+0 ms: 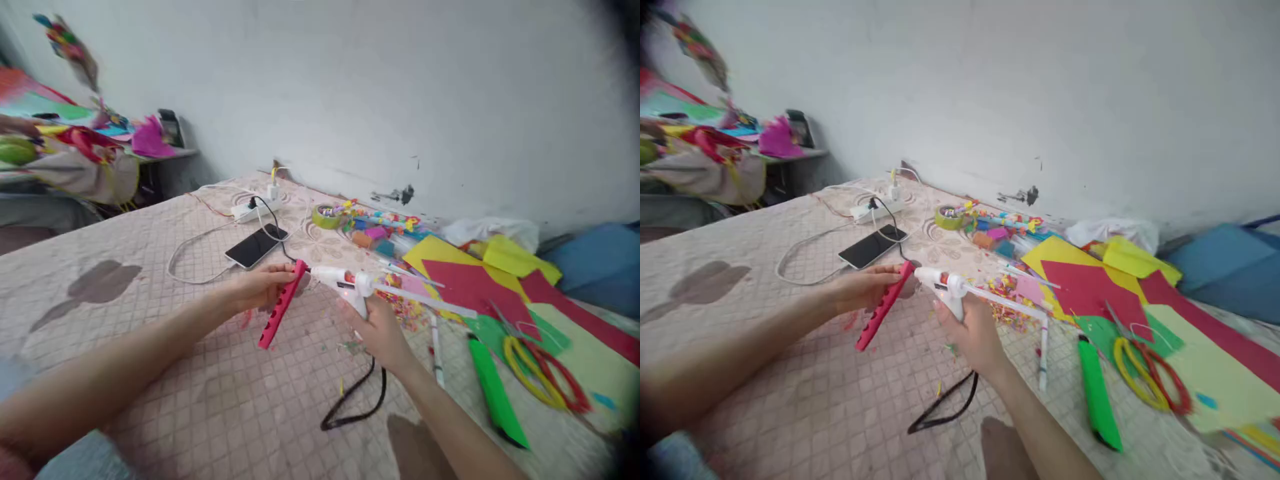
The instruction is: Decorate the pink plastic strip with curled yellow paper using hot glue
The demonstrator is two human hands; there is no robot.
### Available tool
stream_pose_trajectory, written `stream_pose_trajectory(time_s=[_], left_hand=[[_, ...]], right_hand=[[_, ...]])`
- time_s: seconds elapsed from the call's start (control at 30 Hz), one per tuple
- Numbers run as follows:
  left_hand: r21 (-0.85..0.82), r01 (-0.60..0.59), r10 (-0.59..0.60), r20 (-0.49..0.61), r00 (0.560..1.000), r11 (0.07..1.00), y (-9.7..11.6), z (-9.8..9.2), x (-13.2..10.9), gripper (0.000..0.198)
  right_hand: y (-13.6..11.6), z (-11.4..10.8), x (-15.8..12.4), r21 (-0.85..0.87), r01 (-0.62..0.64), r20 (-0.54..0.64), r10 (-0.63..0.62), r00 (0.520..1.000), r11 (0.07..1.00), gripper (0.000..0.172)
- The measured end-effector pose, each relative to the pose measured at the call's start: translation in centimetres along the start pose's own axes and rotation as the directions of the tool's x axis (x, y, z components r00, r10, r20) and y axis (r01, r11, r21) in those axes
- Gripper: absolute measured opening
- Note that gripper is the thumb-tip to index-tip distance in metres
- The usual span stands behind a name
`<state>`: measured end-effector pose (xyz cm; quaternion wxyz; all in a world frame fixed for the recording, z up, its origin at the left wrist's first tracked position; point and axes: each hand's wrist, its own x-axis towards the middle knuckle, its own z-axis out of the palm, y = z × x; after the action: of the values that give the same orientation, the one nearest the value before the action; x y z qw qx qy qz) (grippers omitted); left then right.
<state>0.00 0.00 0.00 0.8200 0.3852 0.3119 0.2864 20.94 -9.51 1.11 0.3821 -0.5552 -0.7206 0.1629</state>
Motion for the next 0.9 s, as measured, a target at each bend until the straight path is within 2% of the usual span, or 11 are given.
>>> stream_pose_trajectory(time_s=[0.13,0.23,0.53,0.67,0.9], left_hand=[[-0.001,-0.001,0.001,0.014,1.000,1.000,-0.3,-0.3,0.3,0.012],[0.006,0.000,0.000,0.017,1.000,1.000,-0.3,-0.3,0.3,0.013],[0.083,-0.020,0.017,0.035,0.999,0.996,0.0,-0.5,0.4,0.010],[0.071,-0.022,0.021,0.016,1.000,0.997,-0.1,-0.8,0.5,0.013],[0.043,-0.033,0.033,0.007,0.999,0.999,0.0,-0.8,0.5,0.014]], right_hand=[[0.5,0.0,0.0,-0.013,-0.027,-0.025,0.027,0.999,1.000,0.028],[0.5,0.0,0.1,0.007,0.001,-0.030,-0.001,1.000,1.000,0.026],[-0.3,-0.1,-0.1,-0.016,0.005,0.054,-0.004,0.999,1.000,0.026],[-0.4,-0.1,-0.1,-0.029,0.006,0.073,-0.004,0.997,1.000,0.030],[-0.7,0.0,-0.2,0.041,0.032,0.105,-0.037,0.994,0.999,0.027]])
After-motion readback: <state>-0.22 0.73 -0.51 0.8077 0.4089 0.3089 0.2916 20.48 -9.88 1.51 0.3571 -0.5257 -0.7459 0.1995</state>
